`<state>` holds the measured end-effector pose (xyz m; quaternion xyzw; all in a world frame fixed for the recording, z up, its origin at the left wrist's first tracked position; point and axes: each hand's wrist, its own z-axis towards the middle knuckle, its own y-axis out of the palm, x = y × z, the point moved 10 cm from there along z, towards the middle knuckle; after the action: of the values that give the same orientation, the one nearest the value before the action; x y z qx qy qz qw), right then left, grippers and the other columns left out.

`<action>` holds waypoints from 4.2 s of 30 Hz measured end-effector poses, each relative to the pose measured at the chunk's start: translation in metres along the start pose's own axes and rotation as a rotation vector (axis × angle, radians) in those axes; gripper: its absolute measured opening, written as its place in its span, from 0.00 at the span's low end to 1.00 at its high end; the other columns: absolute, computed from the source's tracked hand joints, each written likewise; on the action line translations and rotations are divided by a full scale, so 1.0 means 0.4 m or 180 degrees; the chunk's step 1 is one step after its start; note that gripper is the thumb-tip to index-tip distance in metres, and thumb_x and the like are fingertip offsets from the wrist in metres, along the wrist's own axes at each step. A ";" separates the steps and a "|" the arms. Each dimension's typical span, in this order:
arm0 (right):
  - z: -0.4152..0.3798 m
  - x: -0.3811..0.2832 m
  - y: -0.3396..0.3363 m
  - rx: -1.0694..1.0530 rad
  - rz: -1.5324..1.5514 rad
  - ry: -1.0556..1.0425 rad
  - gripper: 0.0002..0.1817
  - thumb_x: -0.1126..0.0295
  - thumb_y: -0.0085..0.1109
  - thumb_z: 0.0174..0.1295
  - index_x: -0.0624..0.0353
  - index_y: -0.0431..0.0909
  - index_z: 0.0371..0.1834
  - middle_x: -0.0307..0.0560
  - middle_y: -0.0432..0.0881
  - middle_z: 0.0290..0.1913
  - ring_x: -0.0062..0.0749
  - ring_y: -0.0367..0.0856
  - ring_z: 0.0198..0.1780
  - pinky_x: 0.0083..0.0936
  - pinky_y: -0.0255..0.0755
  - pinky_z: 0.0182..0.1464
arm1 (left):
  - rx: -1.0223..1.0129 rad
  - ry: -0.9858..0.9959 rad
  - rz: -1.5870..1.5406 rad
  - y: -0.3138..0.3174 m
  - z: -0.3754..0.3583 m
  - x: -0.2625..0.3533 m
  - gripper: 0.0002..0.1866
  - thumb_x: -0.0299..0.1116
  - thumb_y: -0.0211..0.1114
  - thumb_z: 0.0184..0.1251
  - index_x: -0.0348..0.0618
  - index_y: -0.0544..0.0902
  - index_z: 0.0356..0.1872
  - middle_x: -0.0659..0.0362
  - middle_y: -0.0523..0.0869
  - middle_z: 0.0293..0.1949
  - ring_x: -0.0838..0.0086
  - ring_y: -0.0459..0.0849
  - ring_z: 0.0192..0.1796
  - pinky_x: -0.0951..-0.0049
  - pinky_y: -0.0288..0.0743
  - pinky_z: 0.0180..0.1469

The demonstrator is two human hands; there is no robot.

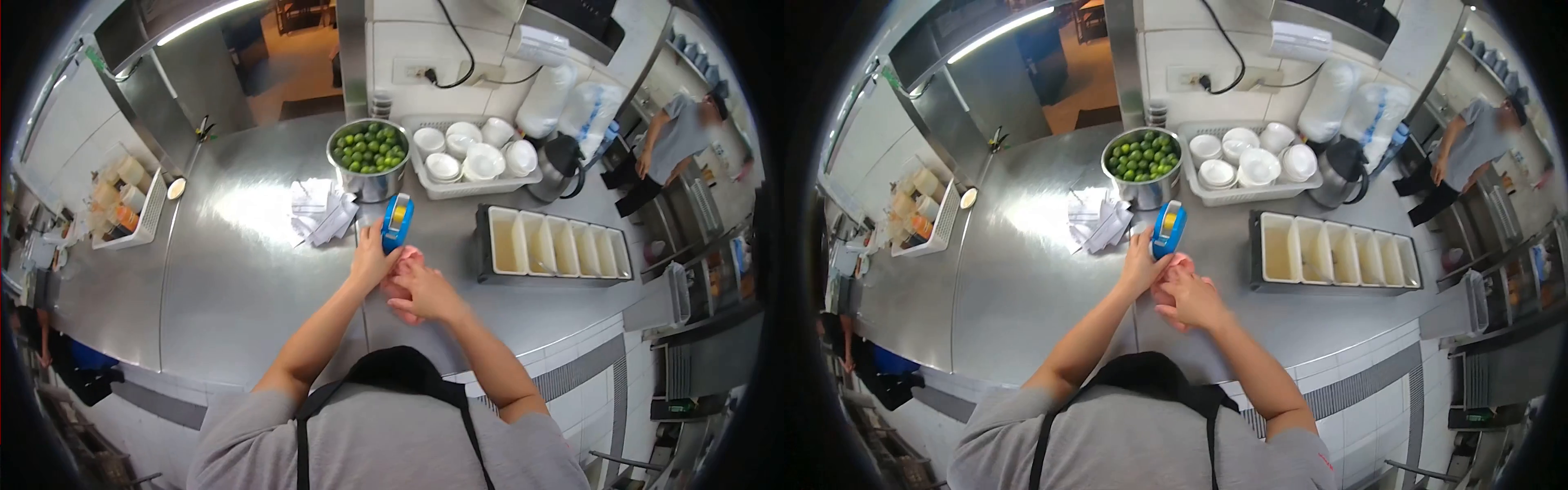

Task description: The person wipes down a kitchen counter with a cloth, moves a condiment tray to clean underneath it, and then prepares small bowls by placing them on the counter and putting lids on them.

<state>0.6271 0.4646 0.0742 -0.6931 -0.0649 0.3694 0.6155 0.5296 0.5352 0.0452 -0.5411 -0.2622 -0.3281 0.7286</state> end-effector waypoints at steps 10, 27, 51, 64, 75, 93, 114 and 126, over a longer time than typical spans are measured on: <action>0.201 0.378 -0.412 0.1175 -0.1531 0.0608 0.11 0.65 0.57 0.51 0.58 0.78 0.34 0.51 0.79 0.36 0.46 0.76 0.42 0.36 0.69 0.45 | -0.0428 0.2267 0.0372 0.058 -0.189 0.246 0.17 0.41 0.67 0.39 0.45 0.77 0.32 0.54 0.75 0.40 0.58 0.72 0.48 0.55 0.59 0.55; -0.038 0.020 -0.012 0.0969 -0.1302 -0.0478 0.10 0.71 0.54 0.46 0.58 0.76 0.33 0.42 0.74 0.29 0.35 0.72 0.35 0.31 0.66 0.36 | 0.0246 0.1044 0.0462 -0.227 -0.241 0.104 0.14 0.30 0.65 0.43 0.44 0.76 0.34 0.52 0.74 0.46 0.57 0.69 0.55 0.55 0.57 0.59; 0.480 0.500 -0.203 -0.1202 -0.1137 0.0633 0.48 0.51 0.69 0.30 0.66 0.61 0.55 0.61 0.73 0.49 0.46 0.73 0.52 0.31 0.68 0.52 | 0.0701 -0.0299 -0.1607 0.006 -0.206 0.140 0.04 0.26 0.60 0.56 0.39 0.79 0.32 0.57 0.79 0.34 0.75 0.79 0.35 0.77 0.72 0.37; 0.188 0.089 -0.202 -0.1657 -0.0141 -0.1808 0.29 0.55 0.67 0.33 0.63 0.67 0.33 0.53 0.71 0.36 0.45 0.71 0.41 0.31 0.67 0.43 | 0.0793 -0.2189 -0.4223 0.095 -0.148 0.110 0.13 0.36 0.56 0.62 0.37 0.78 0.42 0.58 0.78 0.37 0.79 0.78 0.39 0.77 0.74 0.37; 0.137 0.067 -0.030 -0.1453 -0.0909 -0.1832 0.30 0.55 0.69 0.36 0.61 0.70 0.41 0.56 0.72 0.41 0.47 0.74 0.45 0.35 0.70 0.45 | 0.0829 -0.0979 0.0686 0.010 -0.123 0.080 0.15 0.32 0.63 0.47 0.33 0.80 0.35 0.48 0.78 0.31 0.58 0.80 0.30 0.66 0.72 0.37; 0.437 0.385 -0.224 -0.0995 -0.0605 -0.0336 0.11 0.68 0.54 0.41 0.66 0.79 0.22 0.57 0.78 0.20 0.43 0.78 0.20 0.32 0.72 0.27 | 0.1068 -0.1659 -0.0679 -0.094 -0.159 0.031 0.11 0.31 0.60 0.51 0.35 0.82 0.32 0.47 0.82 0.25 0.64 0.82 0.26 0.70 0.75 0.33; 0.103 -0.021 -0.206 0.0187 -0.0095 -0.2515 0.11 0.65 0.58 0.48 0.61 0.77 0.29 0.50 0.77 0.34 0.43 0.77 0.39 0.33 0.72 0.43 | 0.0925 -0.1191 -0.0490 -0.021 -0.193 0.075 0.16 0.35 0.57 0.60 0.36 0.75 0.45 0.54 0.76 0.43 0.70 0.79 0.39 0.74 0.75 0.32; 0.566 0.530 -0.490 0.0162 -0.1161 -0.0248 0.17 0.60 0.58 0.46 0.58 0.80 0.37 0.55 0.80 0.39 0.46 0.78 0.41 0.32 0.71 0.47 | 0.0190 -0.0449 0.1271 0.071 -0.131 0.205 0.42 0.41 0.73 0.33 0.36 0.67 0.55 0.46 0.70 0.48 0.55 0.69 0.51 0.62 0.65 0.53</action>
<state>0.7169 0.8085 0.1663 -0.6392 -0.2040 0.2798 0.6867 0.6059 0.4747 0.0736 -0.5821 -0.2098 -0.1306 0.7746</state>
